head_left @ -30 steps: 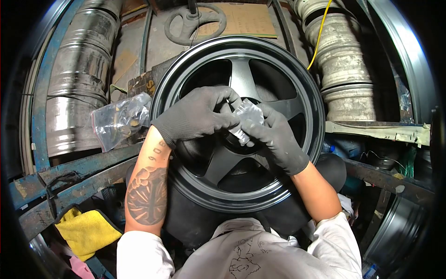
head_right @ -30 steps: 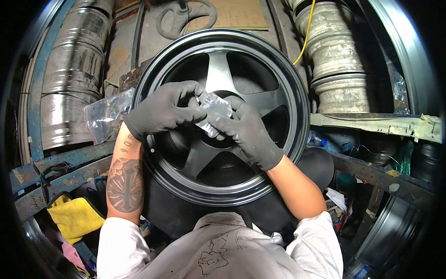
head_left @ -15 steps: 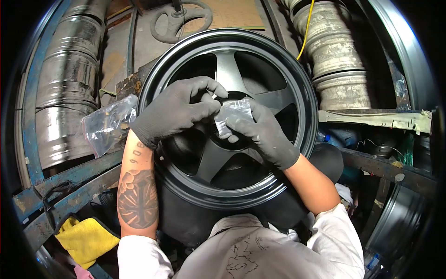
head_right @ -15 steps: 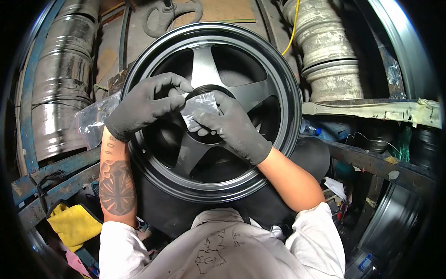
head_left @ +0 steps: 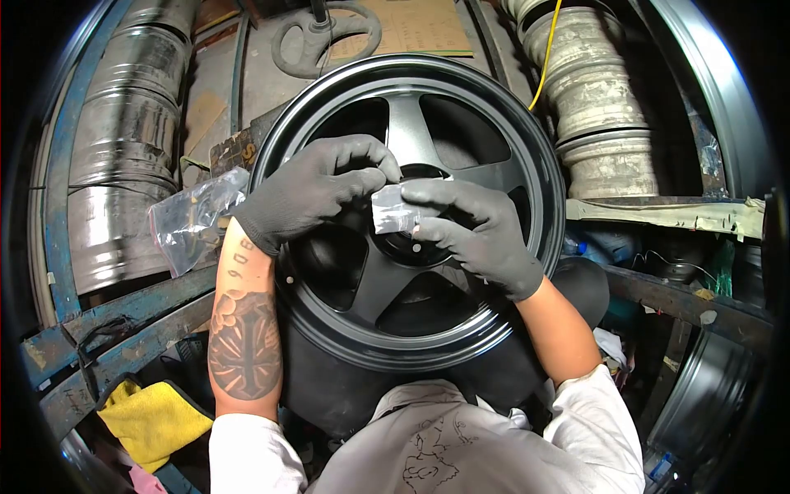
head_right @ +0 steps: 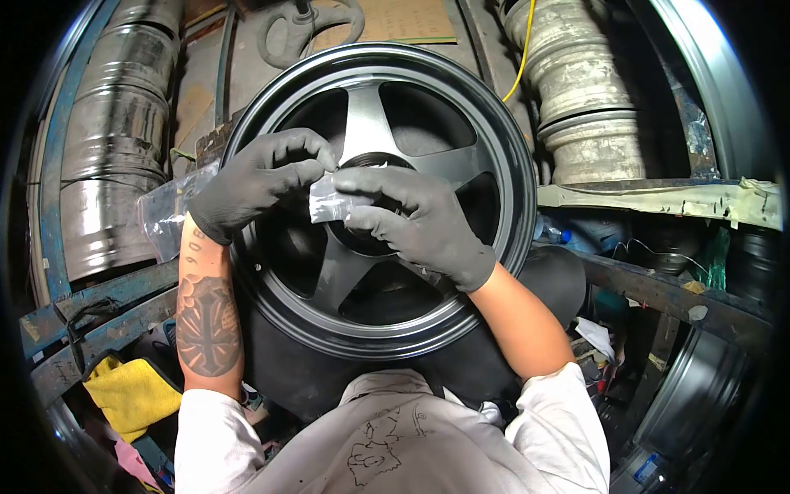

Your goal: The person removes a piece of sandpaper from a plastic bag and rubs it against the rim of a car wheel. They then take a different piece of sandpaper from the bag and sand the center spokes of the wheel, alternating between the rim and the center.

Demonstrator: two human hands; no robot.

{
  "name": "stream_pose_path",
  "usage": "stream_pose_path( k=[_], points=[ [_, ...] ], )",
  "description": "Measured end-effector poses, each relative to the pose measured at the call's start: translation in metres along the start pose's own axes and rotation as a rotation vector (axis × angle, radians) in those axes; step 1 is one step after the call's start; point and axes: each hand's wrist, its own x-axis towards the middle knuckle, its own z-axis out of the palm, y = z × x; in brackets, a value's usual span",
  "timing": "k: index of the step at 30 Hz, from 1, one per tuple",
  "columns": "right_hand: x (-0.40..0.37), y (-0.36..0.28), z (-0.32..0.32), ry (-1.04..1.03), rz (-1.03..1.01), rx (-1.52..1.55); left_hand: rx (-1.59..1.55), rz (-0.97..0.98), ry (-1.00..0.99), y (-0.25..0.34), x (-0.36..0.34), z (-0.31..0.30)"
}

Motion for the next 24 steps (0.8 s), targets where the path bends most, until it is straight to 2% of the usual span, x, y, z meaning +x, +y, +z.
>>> stream_pose_path(
  k=[1, 4, 8, 9, 12, 13, 16, 17, 20, 24],
  points=[
    [0.000, 0.000, 0.001, 0.036, 0.009, -0.010, 0.007, -0.005, -0.002, -0.003, 0.001, 0.001],
    [0.003, -0.003, 0.001, 0.130, -0.068, -0.289, 0.022, -0.020, -0.001, -0.010, 0.005, 0.008],
    [0.003, -0.005, 0.000, 0.147, -0.118, -0.446, 0.016, -0.010, -0.002, -0.008, 0.007, 0.013],
    [0.003, -0.007, 0.001, 0.149, -0.094, -0.402, 0.027, -0.007, -0.008, -0.009, 0.006, 0.012],
    [0.002, -0.004, 0.001, 0.278, -0.201, -0.577, 0.010, 0.054, -0.034, -0.017, 0.008, 0.014],
    [0.003, -0.002, 0.000, 0.291, -0.230, -0.577, -0.005, 0.083, -0.044, -0.017, 0.008, 0.016],
    [0.010, 0.006, -0.006, 0.329, -0.314, -0.581, -0.274, -0.072, -0.152, -0.007, 0.005, 0.025],
    [0.011, 0.006, -0.006, 0.322, -0.279, -0.517, -0.287, -0.069, -0.170, -0.013, 0.006, 0.027],
    [0.009, 0.009, -0.003, 0.259, -0.169, -0.382, -0.253, -0.096, -0.208, -0.020, 0.012, 0.031],
    [0.012, 0.005, 0.001, 0.364, -0.120, -0.368, -0.101, 0.056, -0.108, -0.025, 0.016, 0.031]
  ],
)
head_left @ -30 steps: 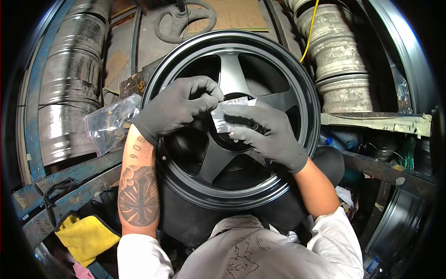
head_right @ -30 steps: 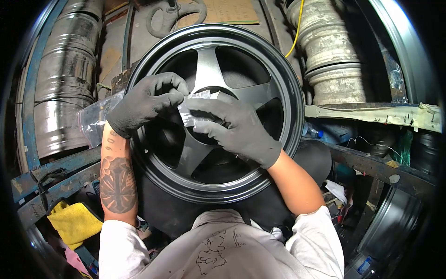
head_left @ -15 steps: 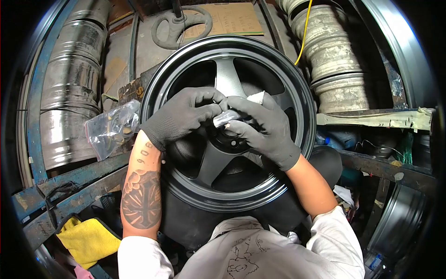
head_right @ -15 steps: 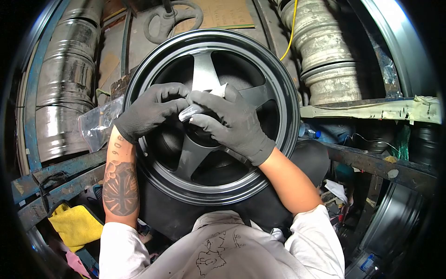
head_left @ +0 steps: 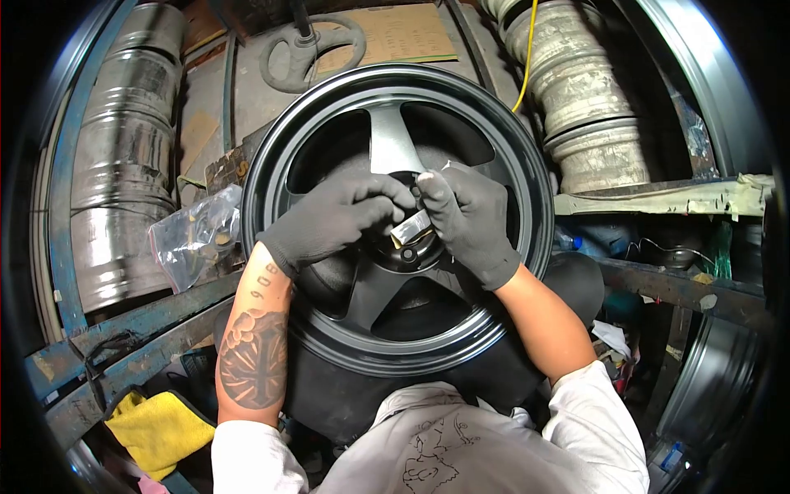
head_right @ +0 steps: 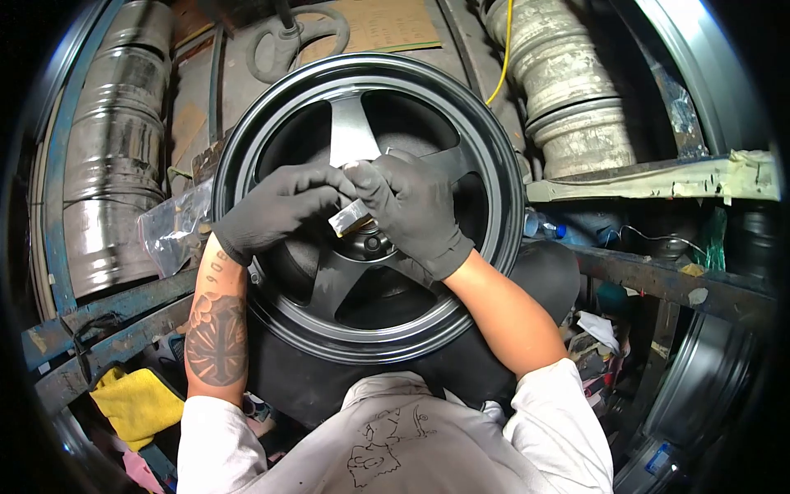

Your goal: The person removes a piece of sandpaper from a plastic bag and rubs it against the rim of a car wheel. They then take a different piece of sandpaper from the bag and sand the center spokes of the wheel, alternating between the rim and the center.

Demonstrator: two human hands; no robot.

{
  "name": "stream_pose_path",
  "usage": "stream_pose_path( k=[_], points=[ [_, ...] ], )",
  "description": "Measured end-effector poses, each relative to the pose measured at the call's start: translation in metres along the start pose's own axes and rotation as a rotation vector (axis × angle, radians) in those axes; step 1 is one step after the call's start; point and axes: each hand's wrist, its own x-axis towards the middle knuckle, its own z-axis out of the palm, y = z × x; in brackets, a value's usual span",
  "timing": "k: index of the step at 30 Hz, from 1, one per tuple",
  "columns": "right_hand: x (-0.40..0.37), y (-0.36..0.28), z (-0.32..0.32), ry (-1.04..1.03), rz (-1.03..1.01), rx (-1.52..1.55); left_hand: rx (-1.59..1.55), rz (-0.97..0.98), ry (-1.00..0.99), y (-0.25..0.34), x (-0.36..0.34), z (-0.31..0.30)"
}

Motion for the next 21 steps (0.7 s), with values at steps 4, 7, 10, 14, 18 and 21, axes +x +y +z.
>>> stream_pose_path(
  k=[4, 7, 10, 14, 18, 21],
  points=[
    [0.001, 0.018, -0.002, -0.027, 0.208, -0.085, -0.153, -0.134, 0.223, 0.030, 0.001, 0.014],
    [0.007, 0.011, -0.004, -0.047, 0.344, -0.096, 0.134, -0.077, 0.311, 0.034, 0.002, 0.034],
    [0.005, 0.015, -0.004, -0.119, 0.392, -0.110, 0.260, 0.060, 0.379, 0.019, 0.007, 0.039],
    [0.003, 0.008, -0.002, -0.041, 0.244, 0.064, 0.151, 0.021, 0.507, 0.016, 0.010, 0.027],
    [0.005, -0.001, -0.006, -0.071, 0.185, 0.169, 0.055, -0.005, 0.428, 0.017, 0.005, 0.015],
    [0.004, 0.005, -0.005, -0.025, 0.224, 0.257, 0.245, 0.160, 0.505, 0.013, 0.008, 0.023]
  ],
)
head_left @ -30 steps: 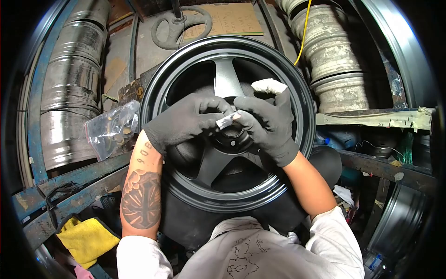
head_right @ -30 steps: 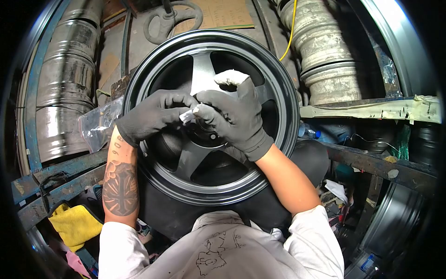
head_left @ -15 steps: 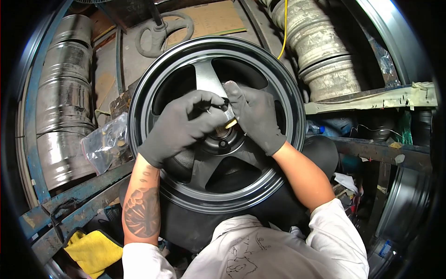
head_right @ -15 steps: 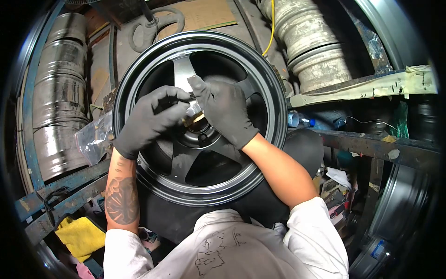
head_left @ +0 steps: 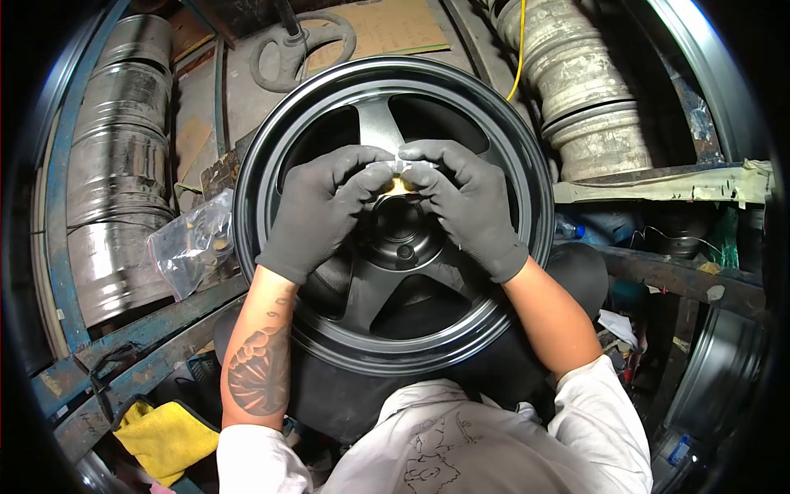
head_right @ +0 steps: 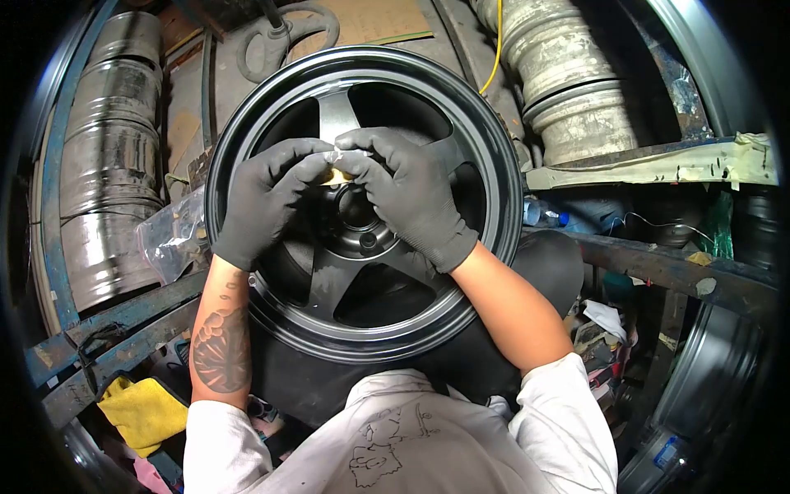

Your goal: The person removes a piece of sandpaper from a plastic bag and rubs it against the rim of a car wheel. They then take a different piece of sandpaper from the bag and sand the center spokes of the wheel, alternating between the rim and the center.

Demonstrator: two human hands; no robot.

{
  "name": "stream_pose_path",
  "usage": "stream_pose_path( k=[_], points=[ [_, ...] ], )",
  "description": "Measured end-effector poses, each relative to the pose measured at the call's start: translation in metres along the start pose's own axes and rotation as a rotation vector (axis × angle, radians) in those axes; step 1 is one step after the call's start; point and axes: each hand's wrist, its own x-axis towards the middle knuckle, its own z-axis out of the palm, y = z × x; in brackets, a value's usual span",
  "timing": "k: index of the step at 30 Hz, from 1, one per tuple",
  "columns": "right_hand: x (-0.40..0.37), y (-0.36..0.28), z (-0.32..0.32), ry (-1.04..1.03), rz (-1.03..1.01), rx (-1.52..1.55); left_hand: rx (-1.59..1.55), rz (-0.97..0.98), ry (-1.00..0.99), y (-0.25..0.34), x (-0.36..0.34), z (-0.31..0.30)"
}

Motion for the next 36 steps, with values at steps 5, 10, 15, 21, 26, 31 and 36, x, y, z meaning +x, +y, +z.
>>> stream_pose_path(
  k=[5, 10, 15, 21, 26, 31, 36],
  points=[
    [-0.005, 0.002, 0.000, -0.006, 0.139, 0.097, 0.207, 0.308, 0.163, 0.000, -0.001, 0.009],
    [-0.008, -0.006, 0.002, -0.001, 0.211, 0.290, 0.150, 0.285, 0.177, 0.001, -0.004, 0.012],
    [-0.010, -0.007, 0.002, -0.024, 0.271, 0.391, 0.215, 0.267, 0.199, 0.002, -0.003, 0.011],
    [-0.009, -0.011, -0.003, -0.067, 0.282, 0.468, 0.296, 0.362, 0.199, 0.006, -0.003, 0.007],
    [-0.009, -0.001, -0.001, -0.092, 0.231, 0.516, 0.414, 0.443, 0.195, 0.006, -0.006, 0.005],
    [-0.008, -0.001, -0.004, -0.156, 0.215, 0.420, 0.460, 0.481, 0.156, 0.007, -0.009, -0.005],
    [-0.008, -0.004, -0.003, -0.135, 0.126, 0.409, 0.451, 0.531, 0.179, 0.006, -0.010, -0.005]
  ],
)
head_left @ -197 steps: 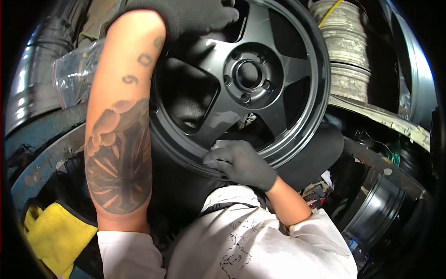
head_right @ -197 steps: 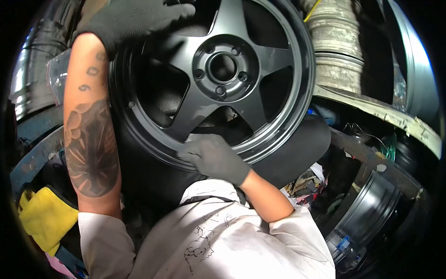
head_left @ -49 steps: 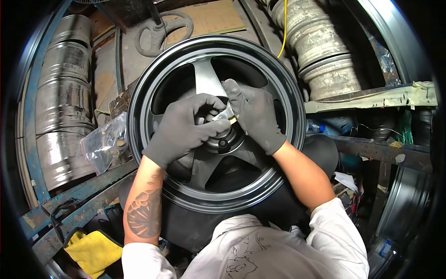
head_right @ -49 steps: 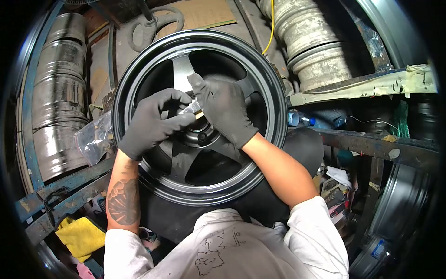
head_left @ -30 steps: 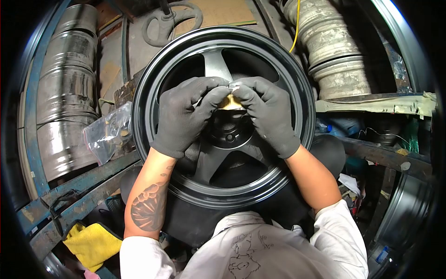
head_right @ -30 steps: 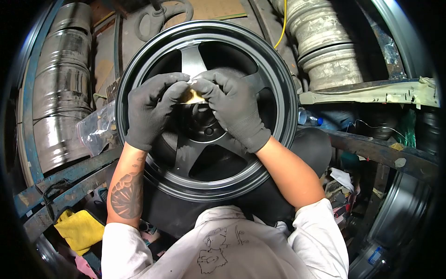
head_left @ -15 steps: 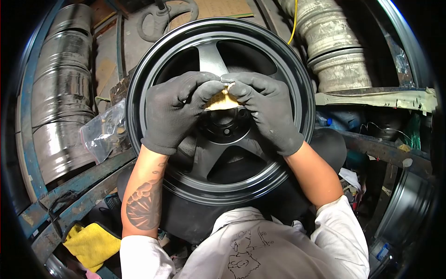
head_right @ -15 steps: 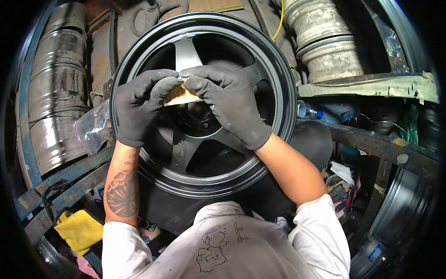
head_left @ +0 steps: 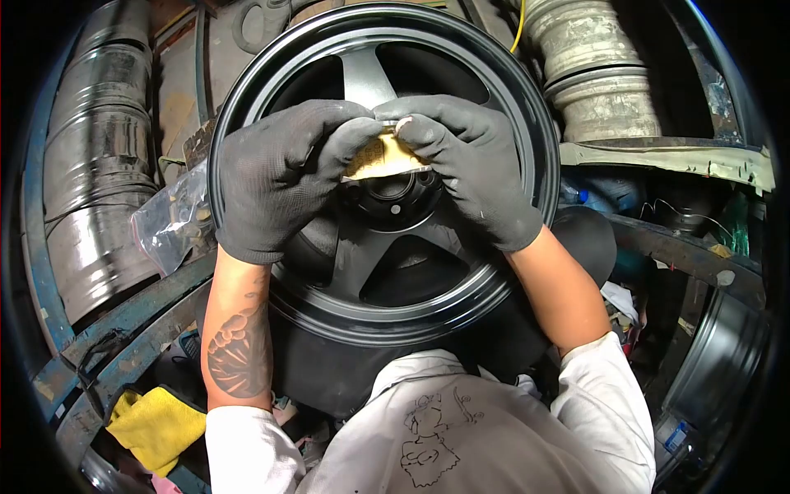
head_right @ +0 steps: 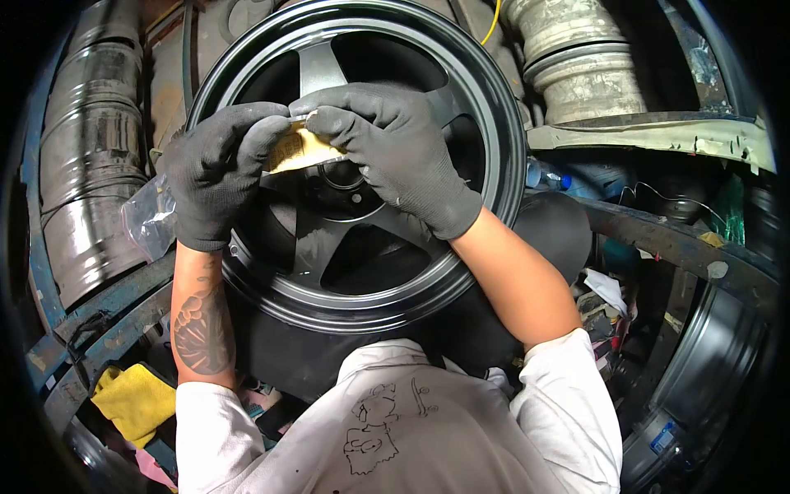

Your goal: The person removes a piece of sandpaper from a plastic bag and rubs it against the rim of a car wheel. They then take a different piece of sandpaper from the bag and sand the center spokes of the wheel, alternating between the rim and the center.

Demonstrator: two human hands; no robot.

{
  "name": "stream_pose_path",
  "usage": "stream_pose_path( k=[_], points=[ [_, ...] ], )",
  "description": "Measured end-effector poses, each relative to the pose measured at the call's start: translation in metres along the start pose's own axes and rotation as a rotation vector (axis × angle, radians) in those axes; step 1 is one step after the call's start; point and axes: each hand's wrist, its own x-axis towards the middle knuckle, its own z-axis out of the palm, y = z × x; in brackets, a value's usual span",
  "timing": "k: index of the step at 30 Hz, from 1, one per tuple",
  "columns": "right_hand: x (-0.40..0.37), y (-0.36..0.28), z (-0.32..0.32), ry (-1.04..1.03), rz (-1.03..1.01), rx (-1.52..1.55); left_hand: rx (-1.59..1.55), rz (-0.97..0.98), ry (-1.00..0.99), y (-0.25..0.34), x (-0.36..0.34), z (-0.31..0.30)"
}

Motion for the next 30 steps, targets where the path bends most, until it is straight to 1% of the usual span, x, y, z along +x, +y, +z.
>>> stream_pose_path(
  k=[2, 5, 8, 11, 12, 14, 15, 17, 19, 20, 22, 24, 25, 26, 28, 30],
  points=[
    [0.000, -0.001, 0.002, 0.020, 0.002, 0.016, -0.054, -0.053, -0.017, 0.002, 0.001, 0.000],
    [0.001, 0.003, -0.001, 0.033, 0.020, 0.011, -0.083, -0.106, -0.095, 0.009, 0.006, -0.001],
    [0.000, 0.006, -0.006, 0.013, 0.070, 0.017, -0.205, -0.140, -0.072, -0.006, 0.002, 0.009],
    [-0.001, -0.005, -0.002, 0.019, 0.111, -0.003, -0.464, -0.359, -0.072, 0.003, 0.001, 0.008],
    [0.000, -0.009, 0.000, 0.028, 0.120, -0.015, -0.461, -0.376, -0.084, 0.005, 0.001, 0.007],
    [0.003, -0.004, 0.003, 0.063, 0.012, -0.082, -0.454, -0.411, -0.109, 0.006, 0.001, 0.005],
    [0.003, 0.000, 0.003, 0.081, -0.039, -0.115, -0.453, -0.385, -0.114, 0.005, 0.001, 0.006],
    [0.004, 0.006, -0.002, 0.056, -0.031, -0.191, -0.452, -0.332, -0.124, 0.003, 0.000, 0.007],
    [0.001, 0.003, -0.002, 0.048, -0.019, -0.208, -0.467, -0.378, -0.146, 0.001, 0.002, 0.006],
    [0.000, 0.001, 0.000, 0.061, -0.046, -0.204, -0.475, -0.402, -0.157, 0.001, 0.002, 0.005],
    [-0.001, -0.001, 0.003, 0.086, -0.100, -0.192, -0.552, -0.589, -0.186, 0.003, 0.005, 0.003],
    [-0.004, -0.004, 0.006, 0.110, -0.071, -0.168, -0.650, -0.679, -0.139, 0.005, 0.006, 0.005],
    [-0.005, -0.005, 0.006, 0.122, -0.058, -0.156, -0.710, -0.673, -0.078, 0.007, 0.005, 0.011],
    [-0.003, -0.001, 0.005, 0.106, -0.120, -0.181, -0.769, -0.665, -0.016, 0.007, 0.005, 0.014],
    [0.001, 0.008, 0.004, 0.075, -0.246, -0.230, -0.701, -0.622, -0.029, 0.003, 0.003, 0.017],
    [-0.004, -0.001, 0.008, 0.112, -0.106, -0.115, -0.603, -0.584, -0.042, 0.005, 0.006, 0.015]
  ],
)
